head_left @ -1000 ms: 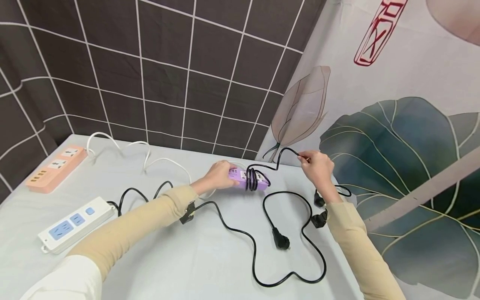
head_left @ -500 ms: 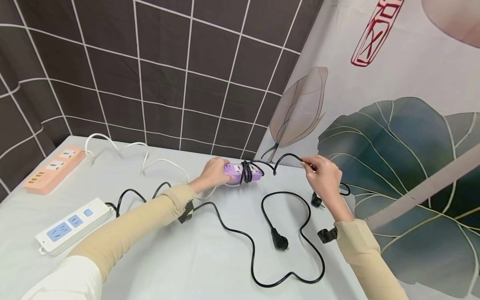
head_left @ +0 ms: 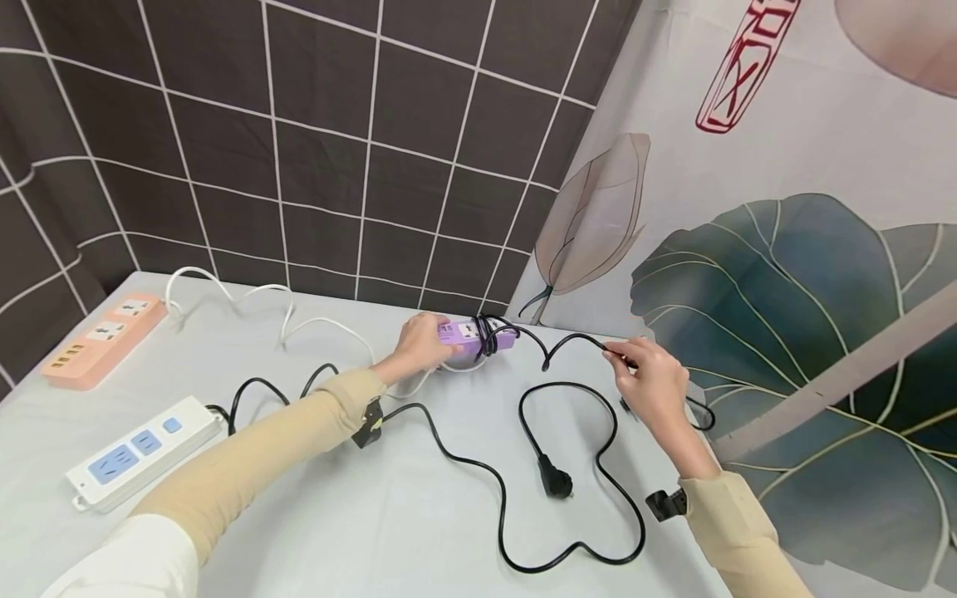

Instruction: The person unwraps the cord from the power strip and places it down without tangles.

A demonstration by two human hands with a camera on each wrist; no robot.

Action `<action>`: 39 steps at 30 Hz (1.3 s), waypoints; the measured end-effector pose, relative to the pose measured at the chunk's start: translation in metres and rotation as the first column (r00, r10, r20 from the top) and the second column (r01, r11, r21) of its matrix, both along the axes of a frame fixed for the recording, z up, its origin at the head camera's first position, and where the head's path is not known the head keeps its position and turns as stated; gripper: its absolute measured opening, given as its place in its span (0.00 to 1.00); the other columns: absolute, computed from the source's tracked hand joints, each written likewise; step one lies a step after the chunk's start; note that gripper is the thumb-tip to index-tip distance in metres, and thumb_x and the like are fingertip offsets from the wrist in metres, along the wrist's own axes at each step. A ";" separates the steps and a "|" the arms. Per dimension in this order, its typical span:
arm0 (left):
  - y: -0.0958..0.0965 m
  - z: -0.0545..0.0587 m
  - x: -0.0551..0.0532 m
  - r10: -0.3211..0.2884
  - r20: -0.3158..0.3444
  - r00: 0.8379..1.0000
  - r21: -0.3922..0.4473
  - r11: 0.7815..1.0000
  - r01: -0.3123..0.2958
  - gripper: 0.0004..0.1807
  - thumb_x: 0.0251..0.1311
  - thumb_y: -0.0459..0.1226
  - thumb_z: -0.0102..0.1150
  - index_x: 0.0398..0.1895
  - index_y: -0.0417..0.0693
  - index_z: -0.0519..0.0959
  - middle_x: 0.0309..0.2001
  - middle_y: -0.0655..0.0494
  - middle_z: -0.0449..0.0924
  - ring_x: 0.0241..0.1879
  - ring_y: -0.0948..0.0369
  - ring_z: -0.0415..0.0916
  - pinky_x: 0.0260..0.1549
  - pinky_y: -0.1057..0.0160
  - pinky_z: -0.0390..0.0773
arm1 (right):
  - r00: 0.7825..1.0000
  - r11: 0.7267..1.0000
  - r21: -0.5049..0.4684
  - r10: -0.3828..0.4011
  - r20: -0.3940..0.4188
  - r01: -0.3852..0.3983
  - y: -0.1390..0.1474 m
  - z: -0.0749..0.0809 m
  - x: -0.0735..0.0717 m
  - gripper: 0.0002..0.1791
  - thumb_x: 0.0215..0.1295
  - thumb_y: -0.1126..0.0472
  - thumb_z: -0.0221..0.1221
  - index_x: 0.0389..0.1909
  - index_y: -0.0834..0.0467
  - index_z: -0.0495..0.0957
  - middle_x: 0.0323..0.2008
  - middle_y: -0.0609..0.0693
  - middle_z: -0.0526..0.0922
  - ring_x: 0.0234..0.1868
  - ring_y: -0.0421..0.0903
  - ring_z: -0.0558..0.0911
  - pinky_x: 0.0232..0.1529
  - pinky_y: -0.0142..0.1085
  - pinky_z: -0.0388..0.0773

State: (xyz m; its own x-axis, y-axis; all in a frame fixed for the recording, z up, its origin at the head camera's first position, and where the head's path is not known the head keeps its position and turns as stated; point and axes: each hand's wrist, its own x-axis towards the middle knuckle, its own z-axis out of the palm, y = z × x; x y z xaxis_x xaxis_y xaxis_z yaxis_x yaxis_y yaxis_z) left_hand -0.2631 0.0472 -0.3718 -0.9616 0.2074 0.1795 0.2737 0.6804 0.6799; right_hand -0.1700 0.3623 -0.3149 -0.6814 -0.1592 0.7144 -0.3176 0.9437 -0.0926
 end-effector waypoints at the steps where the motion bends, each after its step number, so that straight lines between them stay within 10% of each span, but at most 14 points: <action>1: 0.000 0.000 0.000 0.003 0.002 1.000 0.003 1.000 -0.003 0.33 0.45 0.40 0.71 0.57 0.35 0.76 0.51 0.39 0.80 0.48 0.48 0.76 0.48 0.54 0.75 | 1.000 1.000 0.001 -0.002 0.002 0.002 0.001 -0.001 0.001 0.05 0.54 0.64 0.67 0.33 0.56 0.88 0.26 0.50 0.85 0.19 0.46 0.78 0.14 0.29 0.56; 21: -0.009 0.010 0.008 0.058 0.040 0.998 0.107 0.992 -0.062 0.30 0.48 0.41 0.68 0.55 0.35 0.77 0.45 0.38 0.83 0.44 0.48 0.77 0.44 0.55 0.73 | 1.000 0.992 0.127 0.020 0.000 -0.020 0.011 -0.032 -0.007 0.07 0.48 0.68 0.69 0.30 0.55 0.88 0.24 0.47 0.84 0.21 0.43 0.75 0.15 0.31 0.60; 39: -0.008 0.011 0.010 0.038 0.120 0.992 0.145 0.988 -0.055 0.31 0.47 0.43 0.70 0.56 0.39 0.78 0.46 0.41 0.83 0.43 0.50 0.78 0.36 0.64 0.72 | 0.985 0.991 0.136 -0.045 0.168 0.022 0.006 -0.052 -0.035 0.06 0.53 0.66 0.67 0.31 0.55 0.88 0.25 0.48 0.83 0.23 0.46 0.77 0.15 0.34 0.64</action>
